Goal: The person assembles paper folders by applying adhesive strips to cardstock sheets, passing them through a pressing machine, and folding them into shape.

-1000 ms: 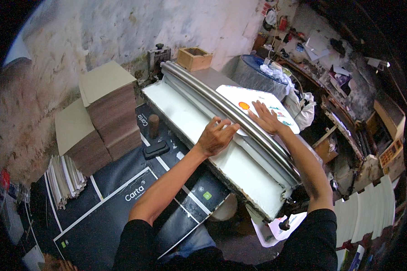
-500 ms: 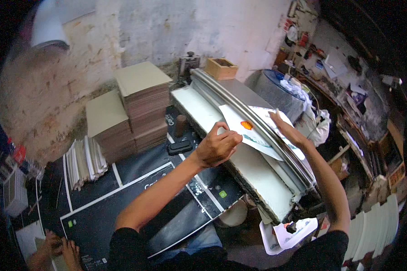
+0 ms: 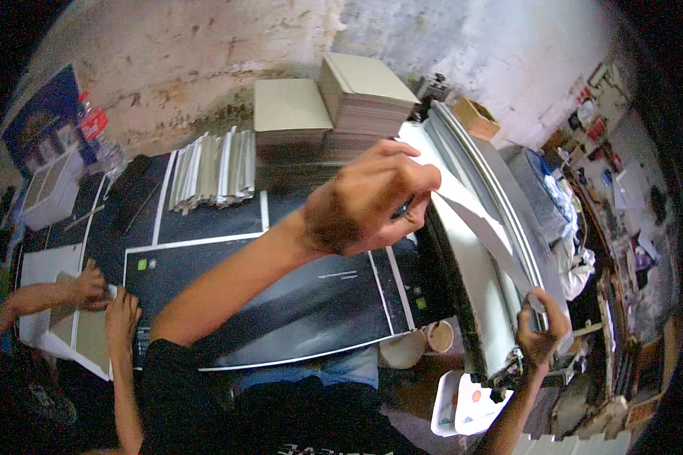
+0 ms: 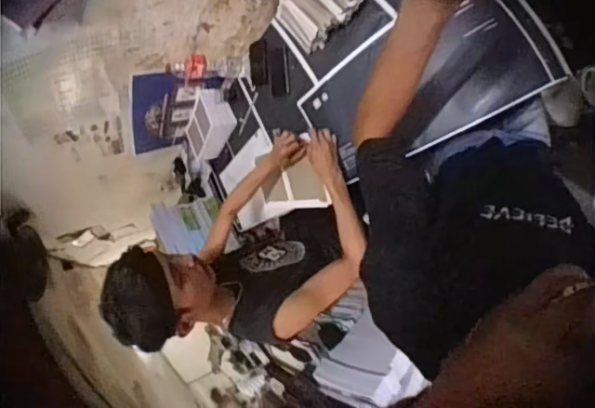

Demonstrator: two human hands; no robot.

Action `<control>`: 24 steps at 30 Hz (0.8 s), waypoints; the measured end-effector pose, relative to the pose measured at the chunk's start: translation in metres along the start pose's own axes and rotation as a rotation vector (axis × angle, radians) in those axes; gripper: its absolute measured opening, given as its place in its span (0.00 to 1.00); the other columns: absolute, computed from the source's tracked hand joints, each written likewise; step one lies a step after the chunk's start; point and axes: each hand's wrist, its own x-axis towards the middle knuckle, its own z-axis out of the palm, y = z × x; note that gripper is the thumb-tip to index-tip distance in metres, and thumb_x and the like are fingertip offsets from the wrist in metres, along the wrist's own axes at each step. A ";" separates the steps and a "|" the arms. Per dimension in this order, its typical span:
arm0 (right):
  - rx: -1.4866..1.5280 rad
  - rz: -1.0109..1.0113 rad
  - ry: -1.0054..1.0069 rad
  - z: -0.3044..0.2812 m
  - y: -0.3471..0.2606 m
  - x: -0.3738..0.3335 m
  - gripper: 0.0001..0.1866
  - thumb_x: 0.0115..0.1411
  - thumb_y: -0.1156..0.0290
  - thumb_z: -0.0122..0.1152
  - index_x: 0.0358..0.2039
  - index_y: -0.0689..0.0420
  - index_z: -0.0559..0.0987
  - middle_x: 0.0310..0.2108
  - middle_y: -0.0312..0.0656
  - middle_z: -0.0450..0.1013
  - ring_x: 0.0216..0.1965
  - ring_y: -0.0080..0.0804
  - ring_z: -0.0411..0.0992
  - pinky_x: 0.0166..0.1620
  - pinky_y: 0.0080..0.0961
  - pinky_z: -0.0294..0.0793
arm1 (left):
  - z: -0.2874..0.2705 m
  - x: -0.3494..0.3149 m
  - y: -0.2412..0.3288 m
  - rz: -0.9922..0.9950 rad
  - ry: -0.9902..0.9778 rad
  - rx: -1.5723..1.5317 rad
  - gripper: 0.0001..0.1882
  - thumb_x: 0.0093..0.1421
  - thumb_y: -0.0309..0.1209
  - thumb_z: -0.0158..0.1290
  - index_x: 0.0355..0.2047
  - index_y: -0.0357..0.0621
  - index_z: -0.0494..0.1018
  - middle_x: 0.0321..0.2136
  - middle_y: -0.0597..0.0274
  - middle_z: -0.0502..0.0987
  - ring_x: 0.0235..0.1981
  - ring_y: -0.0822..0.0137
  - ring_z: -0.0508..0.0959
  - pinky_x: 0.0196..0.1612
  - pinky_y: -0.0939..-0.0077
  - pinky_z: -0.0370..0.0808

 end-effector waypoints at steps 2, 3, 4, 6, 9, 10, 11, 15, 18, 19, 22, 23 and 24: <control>-0.107 -0.248 0.138 -0.010 0.001 0.014 0.18 0.51 0.80 0.69 0.45 0.57 0.81 0.38 0.46 0.81 0.36 0.41 0.80 0.43 0.32 0.78 | -0.042 0.017 0.027 -0.331 -0.039 -0.056 0.26 0.48 0.19 0.62 0.48 0.42 0.65 0.35 0.57 0.79 0.36 0.64 0.82 0.41 0.65 0.81; -0.051 -0.229 0.096 -0.012 0.000 0.027 0.19 0.51 0.79 0.71 0.46 0.58 0.81 0.39 0.46 0.81 0.36 0.40 0.80 0.44 0.32 0.78 | -0.061 0.025 0.041 -0.517 -0.039 -0.127 0.28 0.47 0.18 0.61 0.49 0.41 0.64 0.34 0.56 0.79 0.36 0.64 0.82 0.37 0.68 0.83; 0.018 -0.212 0.057 -0.013 -0.004 0.043 0.21 0.50 0.78 0.73 0.47 0.59 0.80 0.40 0.45 0.81 0.36 0.39 0.80 0.45 0.32 0.78 | -0.080 0.031 0.052 -0.655 -0.029 -0.218 0.31 0.47 0.19 0.61 0.51 0.41 0.62 0.34 0.56 0.80 0.36 0.66 0.82 0.36 0.70 0.83; 0.182 -0.134 -0.009 -0.005 -0.005 0.069 0.21 0.50 0.79 0.71 0.47 0.62 0.81 0.41 0.45 0.81 0.38 0.35 0.80 0.47 0.32 0.78 | -0.112 0.044 0.071 -0.935 0.035 -0.409 0.35 0.47 0.19 0.61 0.55 0.41 0.58 0.33 0.56 0.80 0.37 0.70 0.81 0.32 0.75 0.83; 0.484 0.062 -0.407 0.044 -0.026 0.116 0.21 0.48 0.76 0.69 0.46 0.65 0.81 0.38 0.45 0.82 0.39 0.33 0.79 0.45 0.33 0.79 | -0.137 0.004 0.064 -1.108 -0.004 -0.346 0.34 0.48 0.20 0.61 0.55 0.39 0.60 0.34 0.53 0.80 0.36 0.68 0.82 0.33 0.75 0.81; 0.582 0.037 -0.512 0.073 -0.035 0.131 0.22 0.47 0.74 0.69 0.45 0.65 0.81 0.37 0.44 0.82 0.38 0.32 0.79 0.44 0.33 0.79 | -0.153 -0.007 0.068 -1.219 -0.016 -0.268 0.34 0.48 0.20 0.61 0.55 0.38 0.60 0.35 0.52 0.80 0.36 0.68 0.82 0.33 0.75 0.80; 0.602 -0.009 -0.744 0.109 -0.046 0.147 0.22 0.47 0.72 0.69 0.45 0.64 0.82 0.37 0.45 0.82 0.38 0.32 0.79 0.44 0.33 0.79 | -0.168 -0.021 0.074 -1.347 -0.030 -0.197 0.33 0.48 0.20 0.61 0.55 0.37 0.60 0.36 0.51 0.80 0.36 0.68 0.82 0.32 0.75 0.80; 0.619 -0.126 -1.120 0.254 -0.093 0.139 0.20 0.44 0.67 0.70 0.37 0.66 0.83 0.30 0.43 0.79 0.35 0.33 0.77 0.41 0.33 0.78 | -0.199 -0.109 0.078 -1.730 -0.071 -0.046 0.32 0.47 0.23 0.63 0.53 0.36 0.63 0.37 0.50 0.80 0.35 0.67 0.82 0.32 0.75 0.79; 0.554 -0.207 -1.001 0.315 -0.134 0.110 0.20 0.46 0.69 0.69 0.38 0.68 0.84 0.34 0.48 0.81 0.34 0.38 0.80 0.44 0.32 0.80 | -0.216 -0.186 0.078 -1.757 -0.139 0.168 0.29 0.46 0.25 0.64 0.49 0.38 0.67 0.37 0.51 0.79 0.35 0.65 0.81 0.33 0.71 0.79; 0.597 -0.262 -0.904 0.342 -0.124 0.101 0.19 0.46 0.66 0.72 0.37 0.65 0.85 0.34 0.51 0.82 0.35 0.41 0.80 0.44 0.34 0.79 | -0.216 -0.222 0.074 -1.643 -0.172 0.251 0.28 0.45 0.26 0.65 0.48 0.39 0.69 0.36 0.53 0.79 0.35 0.64 0.81 0.35 0.70 0.79; 0.535 -0.294 -0.708 0.380 -0.110 0.085 0.20 0.46 0.65 0.73 0.38 0.64 0.85 0.32 0.51 0.82 0.34 0.45 0.81 0.42 0.36 0.80 | -0.205 -0.238 0.087 -1.328 -0.446 0.324 0.30 0.40 0.33 0.70 0.46 0.46 0.74 0.46 0.55 0.77 0.50 0.54 0.74 0.52 0.51 0.72; 0.458 -0.214 -0.877 0.385 -0.104 0.083 0.27 0.46 0.67 0.74 0.48 0.62 0.82 0.41 0.55 0.80 0.44 0.51 0.79 0.50 0.40 0.77 | -0.197 -0.224 0.100 -1.304 -0.570 0.298 0.32 0.38 0.35 0.71 0.47 0.48 0.75 0.49 0.55 0.75 0.54 0.52 0.71 0.55 0.47 0.68; 0.358 -0.277 -0.792 0.384 -0.111 0.078 0.30 0.47 0.68 0.73 0.52 0.61 0.79 0.46 0.56 0.78 0.49 0.51 0.76 0.53 0.42 0.75 | -0.196 -0.212 0.111 -1.277 -0.692 0.285 0.33 0.37 0.37 0.73 0.47 0.49 0.76 0.51 0.55 0.74 0.58 0.50 0.68 0.57 0.43 0.64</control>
